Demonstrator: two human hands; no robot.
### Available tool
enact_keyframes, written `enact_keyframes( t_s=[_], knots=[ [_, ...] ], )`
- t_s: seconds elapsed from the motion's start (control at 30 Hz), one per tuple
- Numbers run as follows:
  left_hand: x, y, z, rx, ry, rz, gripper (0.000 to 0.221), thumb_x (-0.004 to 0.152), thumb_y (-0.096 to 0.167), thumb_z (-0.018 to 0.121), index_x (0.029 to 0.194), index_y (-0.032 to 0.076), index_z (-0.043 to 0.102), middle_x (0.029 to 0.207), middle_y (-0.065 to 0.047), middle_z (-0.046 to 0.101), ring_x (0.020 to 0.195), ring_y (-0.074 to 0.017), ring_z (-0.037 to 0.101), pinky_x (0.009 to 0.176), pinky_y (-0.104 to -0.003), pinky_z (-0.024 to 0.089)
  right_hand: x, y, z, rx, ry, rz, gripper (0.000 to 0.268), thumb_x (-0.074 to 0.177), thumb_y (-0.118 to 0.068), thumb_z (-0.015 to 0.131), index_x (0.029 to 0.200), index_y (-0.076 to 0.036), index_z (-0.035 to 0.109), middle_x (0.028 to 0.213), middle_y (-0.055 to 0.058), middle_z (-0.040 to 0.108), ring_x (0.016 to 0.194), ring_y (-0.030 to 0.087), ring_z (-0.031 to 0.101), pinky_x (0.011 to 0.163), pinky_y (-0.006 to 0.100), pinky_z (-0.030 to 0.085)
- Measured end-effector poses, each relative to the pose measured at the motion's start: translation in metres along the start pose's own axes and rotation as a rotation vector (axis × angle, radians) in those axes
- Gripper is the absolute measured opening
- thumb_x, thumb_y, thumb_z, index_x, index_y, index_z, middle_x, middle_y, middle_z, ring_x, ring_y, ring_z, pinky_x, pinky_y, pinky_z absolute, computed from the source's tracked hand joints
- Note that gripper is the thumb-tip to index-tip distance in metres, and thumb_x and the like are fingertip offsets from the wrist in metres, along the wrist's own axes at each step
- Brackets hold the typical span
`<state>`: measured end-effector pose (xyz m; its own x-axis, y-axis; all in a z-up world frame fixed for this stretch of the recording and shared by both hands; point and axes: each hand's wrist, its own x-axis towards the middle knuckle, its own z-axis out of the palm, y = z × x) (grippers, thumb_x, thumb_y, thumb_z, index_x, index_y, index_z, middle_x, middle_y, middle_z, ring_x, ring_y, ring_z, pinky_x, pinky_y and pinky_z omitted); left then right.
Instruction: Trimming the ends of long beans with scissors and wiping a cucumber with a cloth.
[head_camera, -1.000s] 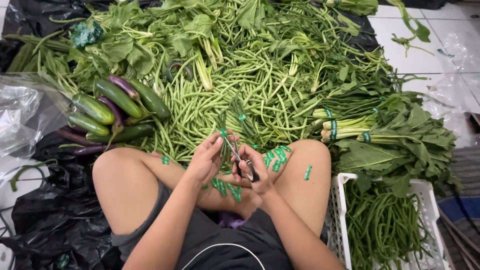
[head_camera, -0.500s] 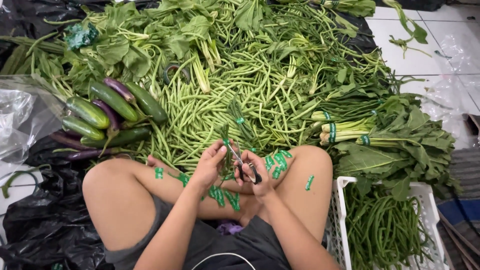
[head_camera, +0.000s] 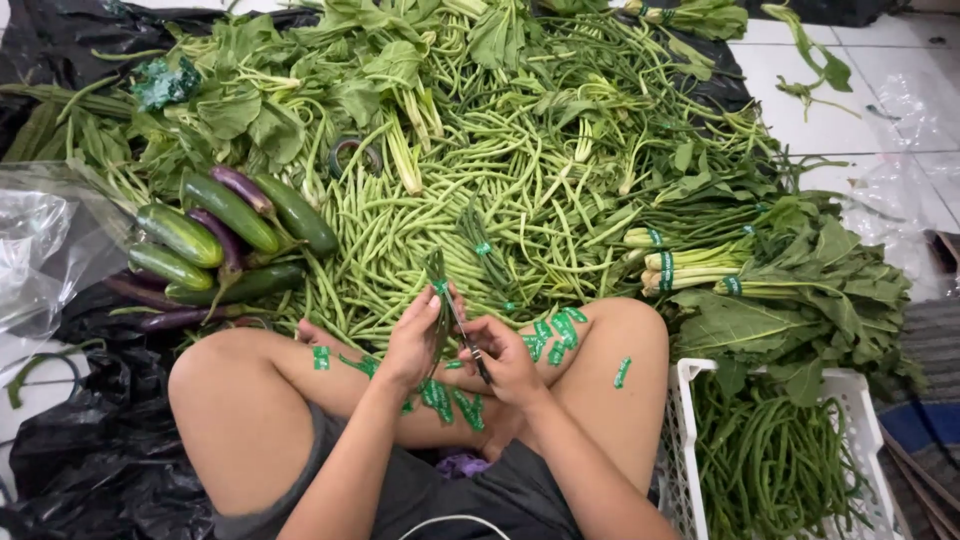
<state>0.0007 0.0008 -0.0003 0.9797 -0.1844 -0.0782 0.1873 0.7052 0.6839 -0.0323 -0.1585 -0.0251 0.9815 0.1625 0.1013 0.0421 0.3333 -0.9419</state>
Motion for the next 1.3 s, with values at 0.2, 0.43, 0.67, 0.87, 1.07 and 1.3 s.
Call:
enact_keyframes(
  t_s=[0.2,0.43,0.67,0.87,1.07,1.3],
  knots=[
    [-0.008,-0.011,-0.018,0.284,0.076,-0.090,0.050,0.105,0.024,0.054,0.150,0.002,0.049,0.144,-0.018,0.057,0.131,-0.0246,0.053,0.117,-0.043,0.038,-0.002,-0.016,0.000,0.212,-0.058,0.068,0.046,0.084,-0.026,0.083,0.109,0.006,0.062,0.070,0.024,0.063,0.042,0.025,0.061,0.036,0.028,0.043],
    [-0.037,0.014,0.049,0.444,0.191,-0.198,0.062,0.100,0.033,0.062,0.152,0.004,0.047,0.160,-0.021,0.041,0.150,-0.0348,0.033,0.126,-0.046,0.023,0.010,-0.029,-0.006,0.219,-0.087,0.057,0.051,0.083,-0.036,0.083,0.107,0.004,0.061,0.070,0.022,0.064,0.045,0.023,0.061,0.041,0.027,0.044],
    [-0.043,0.041,0.093,0.391,0.277,-0.151,0.074,0.099,0.041,0.064,0.153,-0.004,0.041,0.150,-0.024,0.050,0.138,-0.0270,0.049,0.117,-0.047,0.037,0.012,-0.034,-0.009,0.136,-0.095,0.029,0.052,0.073,-0.028,0.090,0.104,0.008,0.070,0.075,0.030,0.070,0.058,0.033,0.072,0.052,0.031,0.053],
    [-0.006,0.002,-0.003,0.302,0.289,-0.024,0.040,0.111,0.033,0.047,0.131,0.007,0.069,0.074,-0.003,0.055,0.065,-0.0151,0.056,0.056,-0.028,0.048,0.032,-0.037,-0.019,-0.265,0.263,0.036,0.036,0.083,0.009,0.079,0.117,-0.004,0.077,0.094,0.012,0.074,0.083,0.020,0.072,0.077,0.029,0.059],
    [-0.011,0.010,0.011,0.224,0.247,-0.078,0.035,0.102,0.023,0.061,0.133,0.007,0.063,0.084,-0.002,0.055,0.071,-0.0149,0.058,0.058,-0.029,0.051,0.073,-0.055,-0.008,-0.576,0.306,0.119,0.030,0.080,0.013,0.072,0.103,-0.007,0.067,0.087,0.008,0.069,0.078,0.019,0.068,0.080,0.033,0.058],
    [-0.011,0.001,0.003,0.263,0.219,-0.084,0.032,0.101,0.013,0.062,0.132,0.005,0.064,0.090,-0.009,0.065,0.076,-0.0237,0.072,0.063,-0.035,0.062,0.124,0.020,-0.043,-1.141,0.180,0.062,0.012,0.083,-0.012,0.081,0.091,-0.020,0.079,0.085,0.005,0.073,0.087,0.028,0.073,0.081,0.039,0.058]
  ],
)
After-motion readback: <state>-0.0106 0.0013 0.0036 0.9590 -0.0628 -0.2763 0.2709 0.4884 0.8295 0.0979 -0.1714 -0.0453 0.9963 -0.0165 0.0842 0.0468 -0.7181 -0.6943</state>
